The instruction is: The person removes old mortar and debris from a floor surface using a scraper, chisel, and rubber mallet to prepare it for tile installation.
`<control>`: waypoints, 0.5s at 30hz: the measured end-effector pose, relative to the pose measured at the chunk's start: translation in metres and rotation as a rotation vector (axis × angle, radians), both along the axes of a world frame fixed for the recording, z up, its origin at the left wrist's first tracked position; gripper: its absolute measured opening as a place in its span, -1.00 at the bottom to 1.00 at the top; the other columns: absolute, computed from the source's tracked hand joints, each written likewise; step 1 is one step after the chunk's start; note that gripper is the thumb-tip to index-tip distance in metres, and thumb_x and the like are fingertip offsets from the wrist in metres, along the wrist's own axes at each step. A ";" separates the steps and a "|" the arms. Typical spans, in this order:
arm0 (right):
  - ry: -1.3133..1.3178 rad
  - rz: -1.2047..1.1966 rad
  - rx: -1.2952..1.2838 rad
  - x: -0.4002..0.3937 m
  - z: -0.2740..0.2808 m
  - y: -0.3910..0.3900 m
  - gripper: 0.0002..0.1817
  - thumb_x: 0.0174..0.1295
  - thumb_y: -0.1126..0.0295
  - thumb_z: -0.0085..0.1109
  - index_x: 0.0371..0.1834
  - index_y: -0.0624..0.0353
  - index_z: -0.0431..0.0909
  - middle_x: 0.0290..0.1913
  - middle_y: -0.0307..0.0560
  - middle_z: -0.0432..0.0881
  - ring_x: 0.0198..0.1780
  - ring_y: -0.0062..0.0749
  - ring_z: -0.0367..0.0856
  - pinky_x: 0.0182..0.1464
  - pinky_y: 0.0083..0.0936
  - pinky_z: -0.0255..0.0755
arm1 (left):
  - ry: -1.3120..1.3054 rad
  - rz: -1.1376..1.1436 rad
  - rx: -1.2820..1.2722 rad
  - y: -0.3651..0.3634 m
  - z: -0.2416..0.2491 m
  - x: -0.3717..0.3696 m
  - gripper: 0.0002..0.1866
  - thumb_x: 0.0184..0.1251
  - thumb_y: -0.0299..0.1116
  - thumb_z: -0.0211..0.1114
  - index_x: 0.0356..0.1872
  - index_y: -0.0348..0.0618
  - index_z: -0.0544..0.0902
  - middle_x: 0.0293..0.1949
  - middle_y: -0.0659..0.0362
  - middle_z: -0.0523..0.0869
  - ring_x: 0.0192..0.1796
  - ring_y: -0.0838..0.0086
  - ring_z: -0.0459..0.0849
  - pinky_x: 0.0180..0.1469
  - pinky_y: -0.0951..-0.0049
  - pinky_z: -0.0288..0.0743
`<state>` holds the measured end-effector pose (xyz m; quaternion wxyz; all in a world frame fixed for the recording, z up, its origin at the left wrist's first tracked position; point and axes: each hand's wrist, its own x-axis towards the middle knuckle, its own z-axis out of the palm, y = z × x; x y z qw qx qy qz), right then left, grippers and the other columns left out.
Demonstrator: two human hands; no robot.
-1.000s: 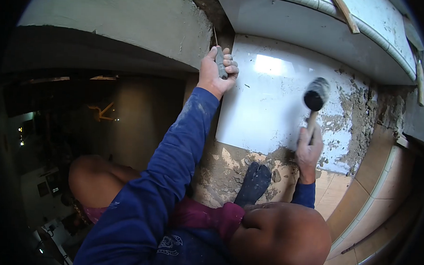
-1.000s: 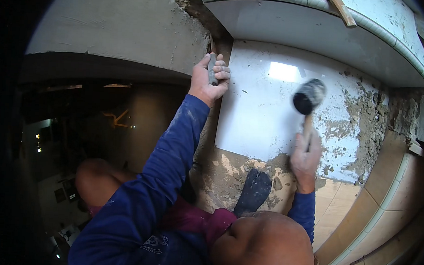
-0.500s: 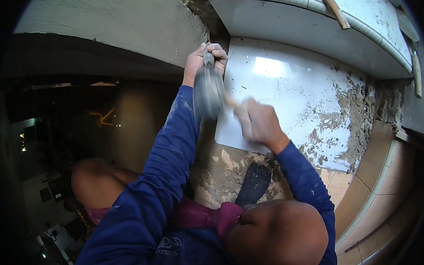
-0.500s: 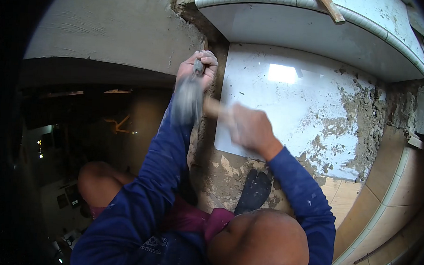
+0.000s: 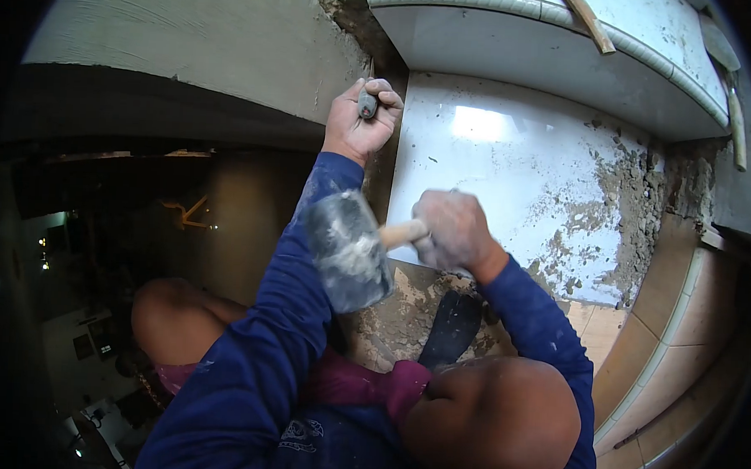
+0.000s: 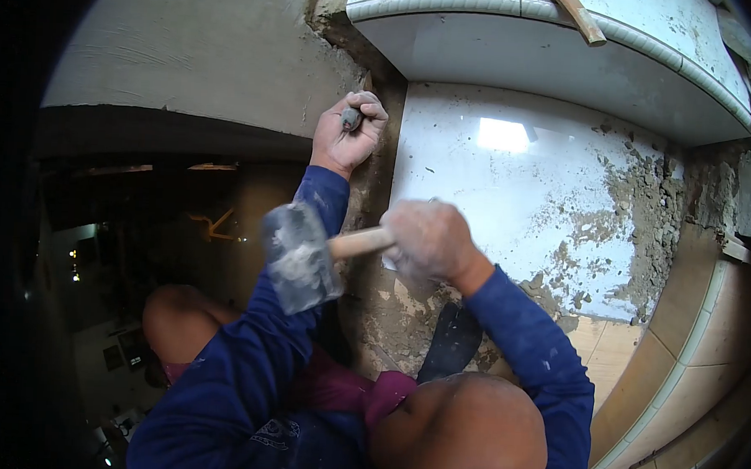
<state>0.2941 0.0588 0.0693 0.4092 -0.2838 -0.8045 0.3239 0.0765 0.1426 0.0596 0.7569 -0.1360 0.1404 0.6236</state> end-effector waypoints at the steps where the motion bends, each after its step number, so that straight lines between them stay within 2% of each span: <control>1: -0.181 -0.069 -0.134 -0.003 -0.010 0.007 -0.67 0.38 0.11 0.20 -0.26 0.18 0.45 -0.55 0.06 0.59 -0.56 0.02 0.62 -0.51 -0.16 0.49 | 0.030 0.011 -0.029 0.001 -0.001 0.003 -0.90 0.41 -0.58 0.01 -0.33 -0.21 0.43 -0.41 0.19 0.48 -0.32 0.45 0.52 -0.14 0.38 0.45; 2: -0.360 -0.137 -0.262 -0.003 -0.016 0.015 -0.67 0.36 0.12 0.21 -0.26 0.18 0.45 -0.55 0.06 0.59 -0.56 0.02 0.61 -0.50 -0.16 0.49 | 0.062 0.025 -0.051 0.004 -0.002 0.005 -0.90 0.41 -0.57 0.02 -0.35 -0.21 0.43 -0.42 0.19 0.48 -0.32 0.45 0.52 -0.16 0.39 0.45; 3: -0.353 -0.109 -0.205 0.003 -0.018 0.017 -0.67 0.36 0.12 0.21 -0.27 0.17 0.44 -0.54 0.09 0.58 -0.56 0.06 0.61 -0.50 -0.14 0.48 | 0.097 0.035 -0.085 0.002 -0.004 0.007 -0.89 0.41 -0.56 0.03 -0.36 -0.21 0.43 -0.43 0.19 0.48 -0.33 0.46 0.51 -0.17 0.40 0.45; 6: -0.140 -0.091 -0.207 0.008 -0.019 -0.007 -0.67 0.38 0.13 0.20 -0.29 0.17 0.43 -0.56 0.10 0.57 -0.56 0.06 0.61 -0.50 -0.14 0.47 | 0.120 -0.093 -0.045 -0.003 -0.039 -0.001 -0.81 0.46 -0.44 0.08 -0.43 -0.17 0.43 -0.49 0.22 0.46 -0.42 0.47 0.46 -0.28 0.44 0.43; 7: -0.114 -0.069 -0.279 0.009 -0.014 -0.016 -0.67 0.36 0.14 0.23 -0.32 0.18 0.44 -0.56 0.09 0.56 -0.56 0.04 0.61 -0.49 -0.17 0.47 | 0.215 -0.070 -0.208 -0.008 -0.036 0.009 -0.71 0.48 -0.28 0.14 -0.48 -0.11 0.41 -0.55 0.26 0.43 -0.51 0.48 0.40 -0.39 0.45 0.39; 8: -0.096 -0.075 -0.268 0.010 -0.016 -0.022 -0.68 0.36 0.15 0.23 -0.32 0.18 0.45 -0.56 0.09 0.56 -0.56 0.04 0.61 -0.49 -0.17 0.47 | 0.205 -0.065 -0.240 -0.019 -0.025 0.021 -0.66 0.53 -0.17 0.15 -0.48 -0.08 0.41 -0.56 0.29 0.42 -0.54 0.50 0.39 -0.42 0.45 0.36; 10: -0.065 -0.096 -0.259 0.012 -0.026 -0.031 -0.68 0.35 0.16 0.24 -0.34 0.19 0.46 -0.56 0.08 0.56 -0.56 0.03 0.60 -0.48 -0.19 0.48 | 0.228 -0.031 -0.235 -0.035 -0.013 0.033 -0.62 0.54 -0.09 0.15 -0.46 -0.08 0.42 -0.56 0.27 0.42 -0.50 0.50 0.44 -0.39 0.43 0.40; 14: -0.014 -0.131 -0.341 0.024 -0.028 -0.035 -0.74 0.35 0.25 0.24 -0.35 0.22 0.49 -0.57 0.07 0.52 -0.56 0.01 0.58 -0.47 -0.22 0.46 | 0.232 0.003 -0.170 -0.031 -0.006 0.041 -0.62 0.58 -0.08 0.12 -0.45 -0.08 0.43 -0.55 0.25 0.44 -0.45 0.45 0.49 -0.34 0.39 0.47; 15: -0.001 -0.138 -0.422 0.027 -0.024 -0.035 -0.81 0.34 0.33 0.23 -0.23 0.26 0.56 -0.48 0.12 0.55 -0.51 -0.01 0.61 -0.41 -0.25 0.49 | 0.248 0.002 -0.158 -0.024 -0.005 0.045 -0.61 0.58 -0.08 0.11 -0.45 -0.08 0.43 -0.55 0.24 0.46 -0.43 0.43 0.50 -0.31 0.38 0.49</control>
